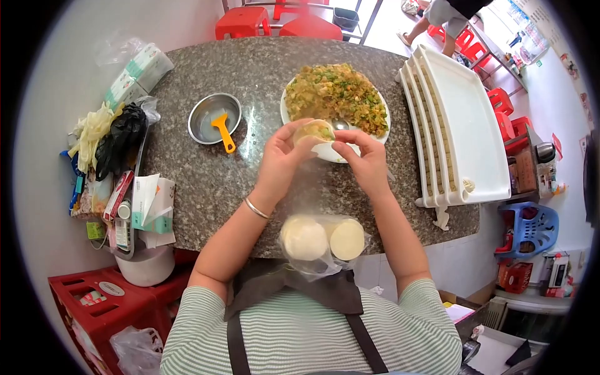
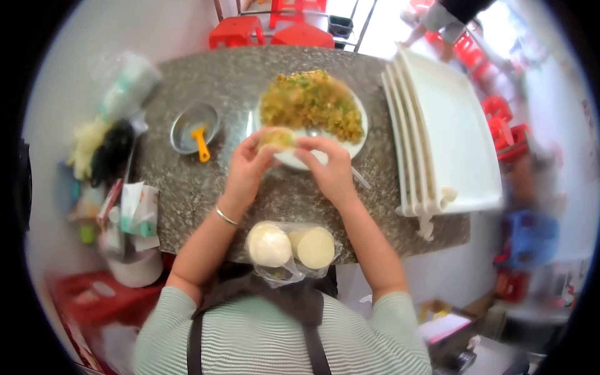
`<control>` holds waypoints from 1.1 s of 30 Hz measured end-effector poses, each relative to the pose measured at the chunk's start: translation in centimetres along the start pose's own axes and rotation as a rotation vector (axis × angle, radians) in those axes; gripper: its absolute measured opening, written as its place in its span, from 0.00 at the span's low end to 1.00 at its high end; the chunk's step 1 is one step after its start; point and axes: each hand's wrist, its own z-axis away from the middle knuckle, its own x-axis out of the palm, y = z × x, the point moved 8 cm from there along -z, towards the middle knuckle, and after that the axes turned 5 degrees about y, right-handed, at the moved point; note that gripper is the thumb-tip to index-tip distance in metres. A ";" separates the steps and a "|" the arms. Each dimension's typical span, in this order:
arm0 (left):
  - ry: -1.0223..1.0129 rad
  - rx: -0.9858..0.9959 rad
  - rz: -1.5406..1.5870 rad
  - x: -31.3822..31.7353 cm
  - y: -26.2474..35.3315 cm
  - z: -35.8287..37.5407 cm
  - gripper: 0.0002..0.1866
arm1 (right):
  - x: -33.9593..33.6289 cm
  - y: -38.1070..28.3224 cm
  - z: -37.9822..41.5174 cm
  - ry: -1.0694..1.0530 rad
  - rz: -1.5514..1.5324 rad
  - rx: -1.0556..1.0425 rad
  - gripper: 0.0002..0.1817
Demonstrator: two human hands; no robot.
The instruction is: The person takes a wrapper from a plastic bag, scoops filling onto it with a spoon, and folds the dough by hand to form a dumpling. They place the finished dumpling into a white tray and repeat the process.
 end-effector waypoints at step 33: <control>0.006 0.426 -0.376 0.7 2.5 1.2 0.08 | 1.3 -2.2 -1.3 -0.024 0.044 -0.119 0.06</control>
